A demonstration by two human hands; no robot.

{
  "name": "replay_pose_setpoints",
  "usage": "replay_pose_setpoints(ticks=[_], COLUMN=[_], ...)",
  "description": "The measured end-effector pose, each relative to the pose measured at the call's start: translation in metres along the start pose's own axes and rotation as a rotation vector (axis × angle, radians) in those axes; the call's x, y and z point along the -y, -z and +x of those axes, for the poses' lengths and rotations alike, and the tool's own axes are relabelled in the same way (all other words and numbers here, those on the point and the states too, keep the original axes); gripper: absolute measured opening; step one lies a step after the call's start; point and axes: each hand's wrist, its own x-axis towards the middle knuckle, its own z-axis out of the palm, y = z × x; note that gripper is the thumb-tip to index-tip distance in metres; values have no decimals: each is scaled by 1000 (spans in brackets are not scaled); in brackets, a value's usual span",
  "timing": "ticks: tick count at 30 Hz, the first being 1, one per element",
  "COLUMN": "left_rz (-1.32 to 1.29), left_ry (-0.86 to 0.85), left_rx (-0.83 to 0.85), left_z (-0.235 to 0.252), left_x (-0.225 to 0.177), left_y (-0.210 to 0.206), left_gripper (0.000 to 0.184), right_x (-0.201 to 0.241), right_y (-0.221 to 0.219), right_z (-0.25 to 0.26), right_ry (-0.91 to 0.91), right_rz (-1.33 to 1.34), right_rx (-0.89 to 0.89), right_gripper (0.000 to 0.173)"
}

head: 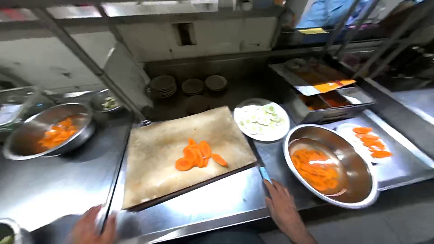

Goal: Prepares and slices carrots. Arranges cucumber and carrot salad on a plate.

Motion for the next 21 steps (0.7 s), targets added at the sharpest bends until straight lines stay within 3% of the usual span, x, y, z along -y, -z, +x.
replay_pose_setpoints(ticks=[3,8,11,14,21], left_rz=[-224,-309,-246,-253,-292], left_ry=[-146,-483,-676,-837,-855], left_rx=[50,340,459,463,414], left_z=[46,108,137,151,149], left_x=[-69,-119,-133,-134,-132], left_y=[-46,-100,-119,-140,-132], left_gripper=[50,59,65,62,51], right_x=[-1,0,8,4,-2], right_y=[-15,-24,-21,-24,-33], right_z=[0,3,2,1,0], right_ry=[62,91,16,7,6], right_rz=[-57,-88,-57,-70,-58], right_rx=[-182,-252,-212,-265,-310], right_gripper=[46,45,43,41,38])
